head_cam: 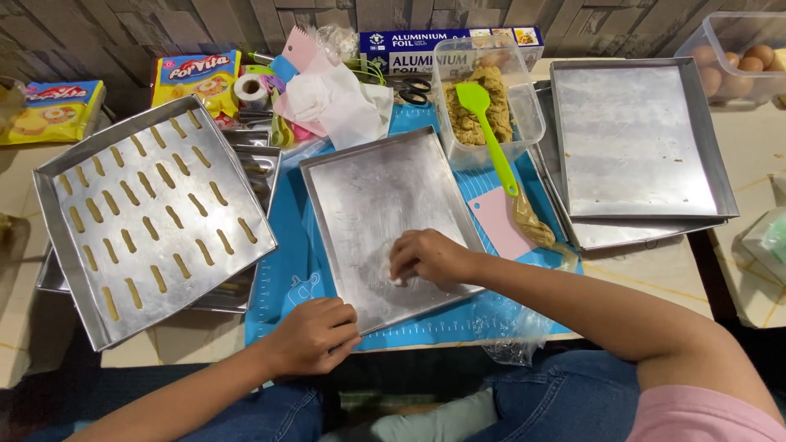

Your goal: Cleaning a metal baking tray with a paper towel and then piping rows of cookie dough onto it using a piping bag.

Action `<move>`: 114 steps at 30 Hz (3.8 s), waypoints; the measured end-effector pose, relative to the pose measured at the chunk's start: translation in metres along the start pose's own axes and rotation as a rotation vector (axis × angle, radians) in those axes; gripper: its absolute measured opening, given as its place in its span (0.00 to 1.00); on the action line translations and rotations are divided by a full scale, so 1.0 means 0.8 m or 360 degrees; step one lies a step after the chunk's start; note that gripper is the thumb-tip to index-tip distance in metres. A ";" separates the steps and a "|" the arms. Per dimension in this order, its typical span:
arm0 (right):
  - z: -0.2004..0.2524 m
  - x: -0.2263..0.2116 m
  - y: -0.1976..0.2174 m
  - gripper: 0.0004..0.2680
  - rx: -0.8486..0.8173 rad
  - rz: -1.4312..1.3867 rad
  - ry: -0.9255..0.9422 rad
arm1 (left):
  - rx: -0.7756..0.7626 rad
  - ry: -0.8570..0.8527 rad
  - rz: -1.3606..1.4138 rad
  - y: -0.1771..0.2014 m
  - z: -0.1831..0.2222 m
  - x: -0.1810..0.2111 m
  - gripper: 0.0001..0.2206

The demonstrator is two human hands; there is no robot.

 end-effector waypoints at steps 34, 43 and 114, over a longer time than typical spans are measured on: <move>0.001 0.049 0.135 0.10 0.0509 0.0565 -0.0170 | -0.0027 0.0316 -0.0150 -0.005 0.015 -0.024 0.08; 0.006 0.100 0.101 0.06 0.0503 0.1535 -0.0345 | 0.0036 0.0298 -0.0193 -0.001 0.011 -0.023 0.09; 0.094 -0.011 0.001 0.10 -0.0610 0.1094 -0.0838 | 0.0151 0.0486 -0.0011 0.000 0.020 -0.034 0.09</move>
Point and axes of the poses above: each hand's wrist, its own z-axis away from the middle knuckle, its own y-axis out of the back of the hand, x = y × z, the point moved 7 cm from there along -z, towards the middle knuckle, and after that the axes turned 11 degrees about -x, right-handed, at the moved point
